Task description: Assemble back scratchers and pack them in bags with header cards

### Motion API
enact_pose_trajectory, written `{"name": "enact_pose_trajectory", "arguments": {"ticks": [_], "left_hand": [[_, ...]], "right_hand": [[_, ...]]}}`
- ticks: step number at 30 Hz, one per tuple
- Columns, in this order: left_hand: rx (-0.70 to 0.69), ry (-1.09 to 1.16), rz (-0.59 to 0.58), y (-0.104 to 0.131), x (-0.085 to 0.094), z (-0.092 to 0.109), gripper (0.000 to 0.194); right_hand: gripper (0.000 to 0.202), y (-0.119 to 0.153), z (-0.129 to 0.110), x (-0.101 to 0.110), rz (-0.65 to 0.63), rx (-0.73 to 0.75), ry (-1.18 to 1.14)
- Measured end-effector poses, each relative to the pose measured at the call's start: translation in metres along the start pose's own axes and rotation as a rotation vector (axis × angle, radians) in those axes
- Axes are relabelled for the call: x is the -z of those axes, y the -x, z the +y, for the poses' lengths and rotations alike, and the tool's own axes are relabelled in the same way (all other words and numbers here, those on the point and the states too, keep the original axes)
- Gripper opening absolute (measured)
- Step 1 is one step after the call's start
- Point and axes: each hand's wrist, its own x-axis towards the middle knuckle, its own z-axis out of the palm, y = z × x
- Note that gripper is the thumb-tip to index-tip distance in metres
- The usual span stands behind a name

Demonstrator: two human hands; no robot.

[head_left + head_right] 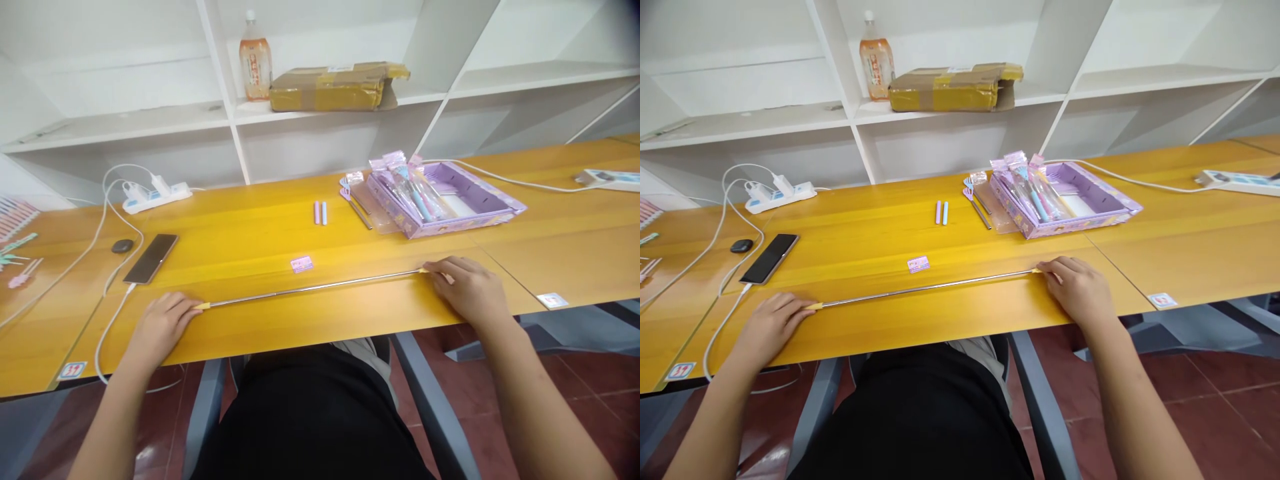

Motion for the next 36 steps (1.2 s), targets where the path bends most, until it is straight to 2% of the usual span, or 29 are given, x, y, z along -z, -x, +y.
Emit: {"name": "enact_pose_trajectory", "arguments": {"ticks": [4,12,25,31,34,36], "left_hand": [[0.010,0.046,0.018,-0.001,-0.005,-0.001,0.047],[0.004,0.108,0.052,0.000,-0.007,-0.001,0.044],[-0.153,-0.009,0.119,-0.006,-0.005,0.006,0.027],[-0.181,0.065,0.181,-0.018,-0.001,0.030,0.020],[-0.208,0.106,0.208,-0.029,-0.007,0.054,0.018],[-0.223,0.131,0.215,-0.038,-0.014,0.077,0.016]], "right_hand": [[0.018,0.000,-0.009,0.000,0.033,0.015,0.037],[0.017,0.005,-0.007,0.000,0.047,0.008,0.045],[0.018,0.004,-0.006,0.004,0.006,0.107,0.103],[0.014,0.003,-0.016,0.001,0.029,0.158,0.061],[0.015,-0.006,-0.037,-0.002,0.012,0.226,0.016],[0.016,-0.016,-0.062,-0.004,-0.020,0.287,-0.018]]}}
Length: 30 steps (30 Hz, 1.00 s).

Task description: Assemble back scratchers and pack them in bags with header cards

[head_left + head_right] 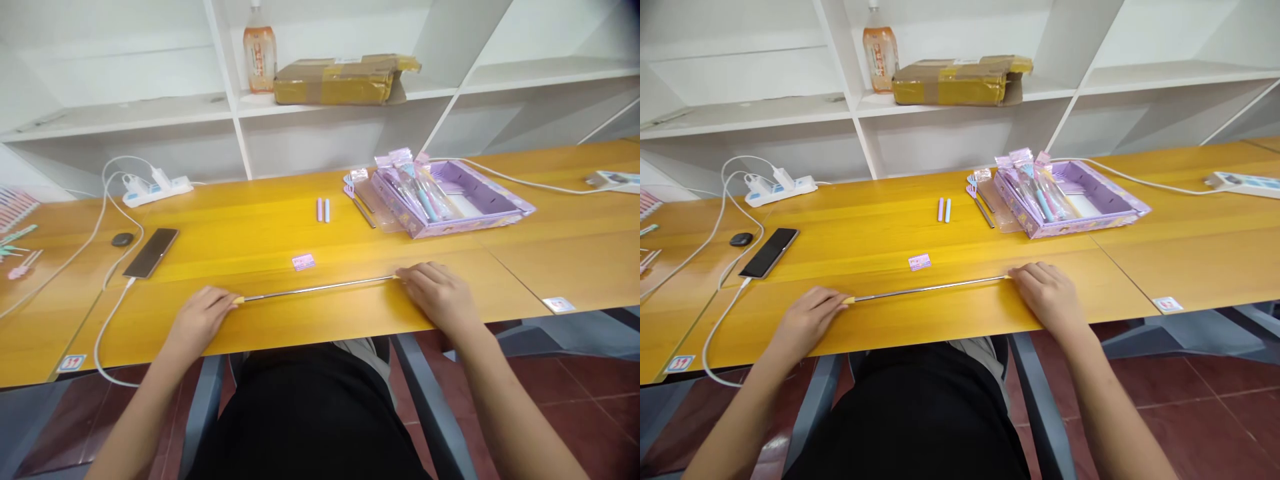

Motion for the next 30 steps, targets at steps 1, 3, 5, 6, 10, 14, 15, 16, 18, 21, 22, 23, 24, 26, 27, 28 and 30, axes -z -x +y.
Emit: {"name": "enact_pose_trajectory", "arguments": {"ticks": [1,3,5,6,10,14,15,16,18,21,22,23,24,26,27,28,30], "left_hand": [[-0.011,0.026,-0.006,-0.006,-0.008,0.012,0.016],[-0.006,0.051,-0.007,-0.017,-0.025,0.039,0.017],[-0.007,0.098,-0.048,-0.026,-0.041,0.067,0.017],[-0.010,0.117,-0.056,-0.030,-0.048,0.079,0.017],[0.078,0.150,-0.055,-0.039,-0.059,0.101,0.020],[0.081,0.181,-0.099,-0.041,-0.055,0.095,0.020],[0.092,0.184,-0.111,-0.042,-0.054,0.094,0.021],[0.101,0.187,-0.121,-0.042,-0.053,0.092,0.021],[0.117,0.192,-0.135,-0.042,-0.053,0.091,0.020],[0.131,0.210,-0.143,-0.043,-0.052,0.090,0.018],[0.135,0.215,-0.145,-0.043,-0.052,0.091,0.017],[0.138,0.218,-0.145,-0.043,-0.052,0.091,0.016],[0.140,0.218,-0.146,-0.043,-0.051,0.092,0.015],[0.141,0.205,-0.146,-0.043,-0.050,0.093,0.015],[0.140,0.196,-0.147,-0.043,-0.050,0.094,0.015],[0.138,0.185,-0.150,-0.043,-0.050,0.095,0.016],[0.137,0.167,-0.160,-0.043,-0.051,0.095,0.015]], "right_hand": [[0.016,-0.009,-0.014,-0.001,-0.013,0.033,-0.014],[0.017,-0.027,-0.050,-0.004,-0.026,0.102,-0.024],[0.019,-0.042,-0.089,-0.007,-0.033,0.191,-0.065],[0.020,-0.048,-0.106,-0.008,-0.031,0.240,-0.083],[0.018,-0.056,-0.142,-0.013,-0.012,0.230,-0.092],[0.015,-0.049,-0.138,-0.016,0.025,0.140,-0.202],[0.016,-0.048,-0.136,-0.017,0.014,0.118,-0.226],[0.017,-0.047,-0.135,-0.017,-0.001,0.102,-0.250],[0.018,-0.046,-0.133,-0.019,-0.024,0.084,-0.288],[0.016,-0.047,-0.132,-0.023,-0.023,0.073,-0.319],[0.015,-0.047,-0.132,-0.024,-0.017,0.072,-0.321],[0.015,-0.047,-0.133,-0.025,-0.011,0.073,-0.318],[0.014,-0.046,-0.135,-0.025,-0.006,0.073,-0.307],[0.016,-0.047,-0.141,-0.020,-0.030,0.071,-0.245],[0.017,-0.048,-0.143,-0.014,-0.072,0.073,-0.203],[0.017,-0.052,-0.144,-0.008,-0.134,0.083,-0.173],[0.006,-0.065,-0.136,0.006,-0.302,0.118,-0.200]]}}
